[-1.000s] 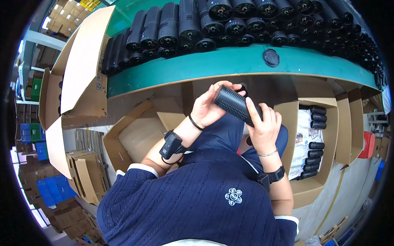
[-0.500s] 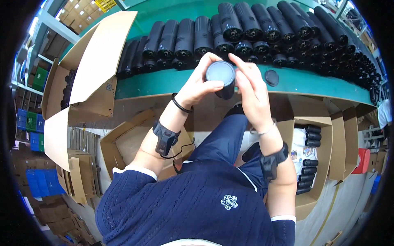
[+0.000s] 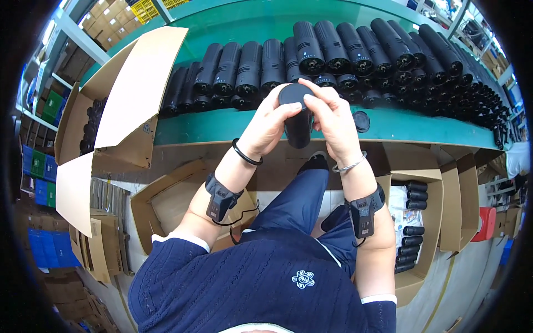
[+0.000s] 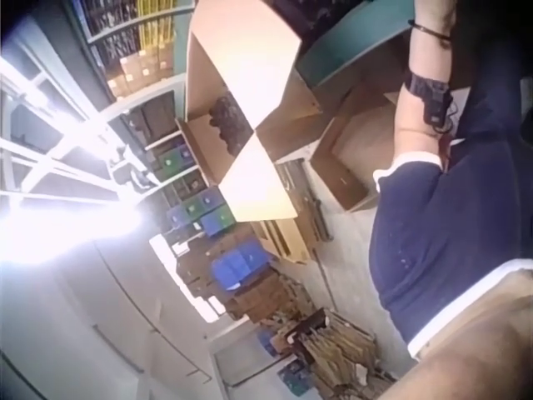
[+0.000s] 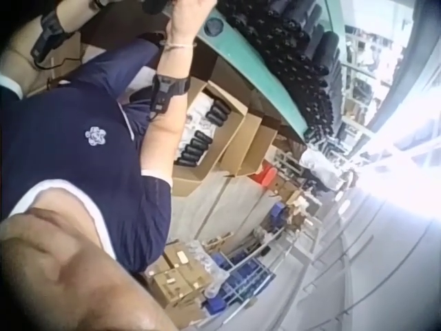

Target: The person picks up a black cylinder from the table, takes a cap from a box, and presses it onto the cylinder by hand. They then place the assembled cylinder into a different box and repeat the process.

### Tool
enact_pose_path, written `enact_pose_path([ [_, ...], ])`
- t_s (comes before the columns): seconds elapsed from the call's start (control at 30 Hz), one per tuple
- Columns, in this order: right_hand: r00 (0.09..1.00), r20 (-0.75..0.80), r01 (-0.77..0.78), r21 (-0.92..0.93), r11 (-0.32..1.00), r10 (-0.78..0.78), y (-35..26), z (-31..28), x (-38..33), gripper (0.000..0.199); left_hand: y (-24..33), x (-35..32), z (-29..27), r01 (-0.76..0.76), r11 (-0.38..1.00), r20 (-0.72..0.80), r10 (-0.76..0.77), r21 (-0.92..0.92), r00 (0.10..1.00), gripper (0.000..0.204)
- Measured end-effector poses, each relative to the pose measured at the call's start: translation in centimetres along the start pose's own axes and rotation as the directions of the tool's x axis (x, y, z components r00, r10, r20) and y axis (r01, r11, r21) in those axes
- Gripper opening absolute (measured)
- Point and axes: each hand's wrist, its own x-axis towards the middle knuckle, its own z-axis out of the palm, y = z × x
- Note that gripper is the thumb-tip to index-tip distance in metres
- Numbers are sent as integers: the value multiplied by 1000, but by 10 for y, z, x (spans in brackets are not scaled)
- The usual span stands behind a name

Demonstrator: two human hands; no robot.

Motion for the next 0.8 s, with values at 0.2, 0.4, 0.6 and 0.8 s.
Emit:
enact_pose_path([
  [0.2,999,11,41,125,991,-43,10,-11,7,33,-3,6,1,-13,979,67,-1,206,998,50],
  [0.4,994,84,-84,217,973,67,7,-7,2,36,3,6,-15,74,997,82,-72,-23,994,41],
  [0.6,949,175,308,-322,895,-264,3,-28,-2,43,7,-2,-2,-81,842,124,17,534,992,67],
  [0.8,907,422,134,-292,947,2,-8,-60,-24,42,-2,-8,-1,-86,790,337,-158,608,928,62],
])
